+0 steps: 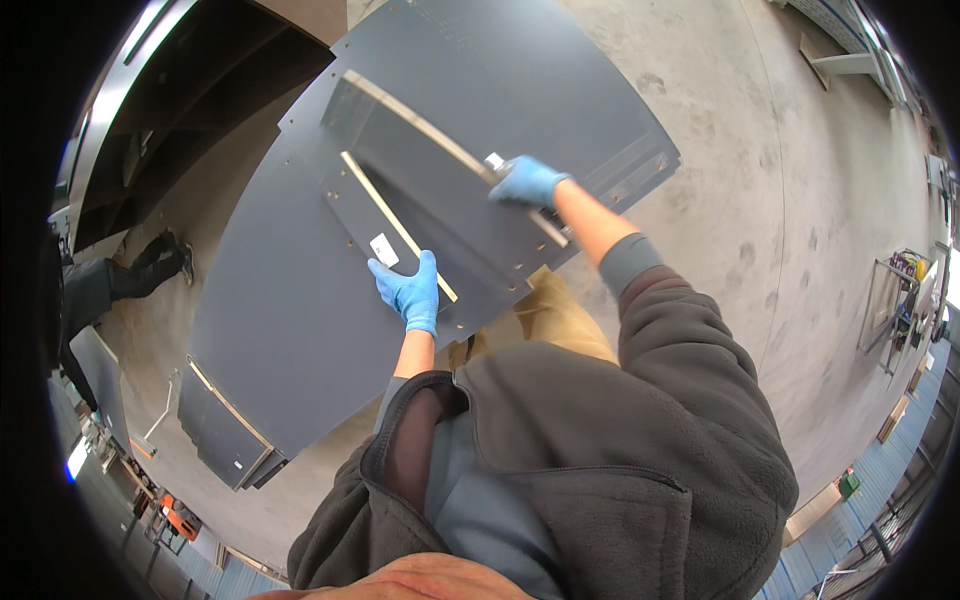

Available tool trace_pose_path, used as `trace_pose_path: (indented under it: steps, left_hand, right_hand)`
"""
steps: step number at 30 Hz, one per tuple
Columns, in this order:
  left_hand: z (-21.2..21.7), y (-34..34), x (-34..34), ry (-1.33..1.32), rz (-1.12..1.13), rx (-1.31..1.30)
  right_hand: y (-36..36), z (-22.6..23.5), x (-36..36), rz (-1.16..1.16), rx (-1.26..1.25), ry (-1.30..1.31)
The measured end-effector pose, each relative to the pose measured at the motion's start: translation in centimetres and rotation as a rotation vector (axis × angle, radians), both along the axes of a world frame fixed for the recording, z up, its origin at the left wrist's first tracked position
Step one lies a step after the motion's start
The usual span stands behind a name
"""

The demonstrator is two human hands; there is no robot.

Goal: The person repeatedly picks up large flat panels from a stack, uses a handheld tool to apply a line along the edge, and places the panel back on the stack. The person handles the panels one at a time and maintains a consistent stacking order.

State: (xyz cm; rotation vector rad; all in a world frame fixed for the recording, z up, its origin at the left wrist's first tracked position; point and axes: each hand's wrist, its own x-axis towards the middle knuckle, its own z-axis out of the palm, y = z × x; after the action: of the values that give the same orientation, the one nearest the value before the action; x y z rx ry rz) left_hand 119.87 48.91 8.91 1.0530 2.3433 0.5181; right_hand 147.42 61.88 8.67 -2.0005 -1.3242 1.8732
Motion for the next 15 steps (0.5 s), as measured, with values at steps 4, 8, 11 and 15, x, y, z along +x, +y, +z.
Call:
trace_pose_path:
  steps: [4,8,11,15]
  left_hand:
    - [0.9,0.6,3.8,0.001,-0.102,0.011]
    - [1.1,0.5,5.8,0.023,-0.17,0.029]
    - [1.2,0.5,7.6,0.032,-0.205,0.054]
    - [1.4,0.6,10.3,0.054,-0.273,0.103]
  right_hand:
    - [5.2,-0.4,14.0,-0.109,0.02,-0.015]
    - [11.3,-0.4,21.7,-0.107,0.088,-0.104]
    - [14.1,-0.6,23.5,0.051,0.028,-0.215]
    - [15.8,-0.9,23.0,0.205,0.045,-0.297]
